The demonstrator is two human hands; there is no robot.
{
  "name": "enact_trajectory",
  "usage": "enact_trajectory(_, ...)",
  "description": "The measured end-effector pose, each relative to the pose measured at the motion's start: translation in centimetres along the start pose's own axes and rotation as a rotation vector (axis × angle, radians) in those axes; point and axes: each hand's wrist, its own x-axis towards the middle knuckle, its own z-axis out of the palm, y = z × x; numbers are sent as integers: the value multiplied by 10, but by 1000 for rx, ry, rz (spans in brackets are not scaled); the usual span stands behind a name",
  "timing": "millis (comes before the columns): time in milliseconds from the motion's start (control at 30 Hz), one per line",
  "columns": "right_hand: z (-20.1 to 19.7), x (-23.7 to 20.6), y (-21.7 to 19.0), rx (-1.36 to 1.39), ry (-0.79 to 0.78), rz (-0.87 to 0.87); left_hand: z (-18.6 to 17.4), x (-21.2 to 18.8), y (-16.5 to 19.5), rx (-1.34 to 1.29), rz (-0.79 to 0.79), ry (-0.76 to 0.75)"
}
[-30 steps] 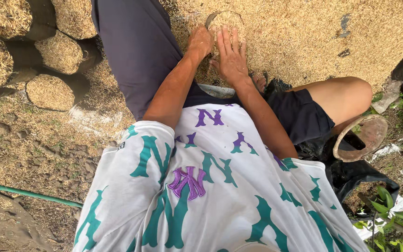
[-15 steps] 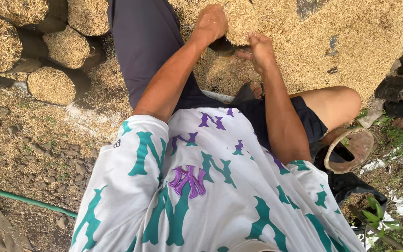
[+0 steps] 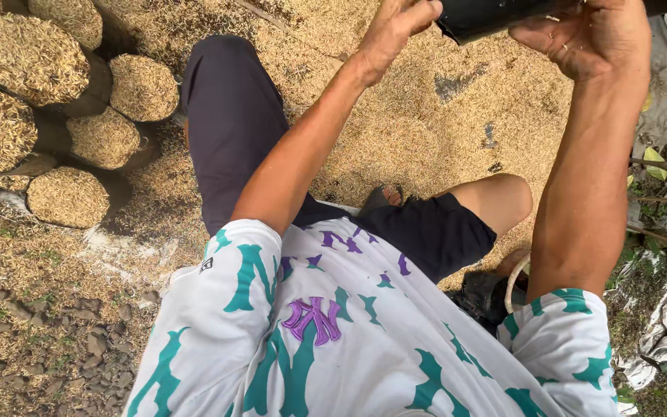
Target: The person sits on the ground at a plant nursery and fills black plastic nursery bags with a light brown growing medium from a large pile. They scoop the medium into a bag, press it down with their hand, and place filled bags into rows alongside other already-filled bags.
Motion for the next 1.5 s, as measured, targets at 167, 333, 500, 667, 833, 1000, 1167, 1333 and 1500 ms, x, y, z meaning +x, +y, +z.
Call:
enact_trajectory(167, -1, -22, -12, 236, 131, 177, 23, 1, -13, 172, 187, -153)
enact_trajectory(333, 1, -35, -2, 259, 184, 141, 39, -9, 10, 389, 167, -124)
enact_trajectory(500, 7, -39, 16, 277, 148, 110, 52, -17, 4, 456, -167, -14)
enact_trajectory(667, 63, -39, 93, 300, 356, 146, 20, -37, -48, 303, -161, 535)
enact_trajectory(833, 144, -38, 202, 399, 646, 383, -27, -93, -74, 525, -479, 712)
enact_trajectory(1000, 223, -55, 275, 345, 745, 364, -52, -135, -74, 306, -716, 466)
enact_trajectory(1167, 254, -65, 301, 404, 624, 577, -67, -154, -95, 706, -933, 340)
enact_trajectory(1333, 218, -65, 291, -319, 560, 941, -71, -154, -115, 712, -854, 290)
enact_trajectory(1500, 176, -61, 312, -646, 282, 258, -61, -163, -116, 969, -670, -24)
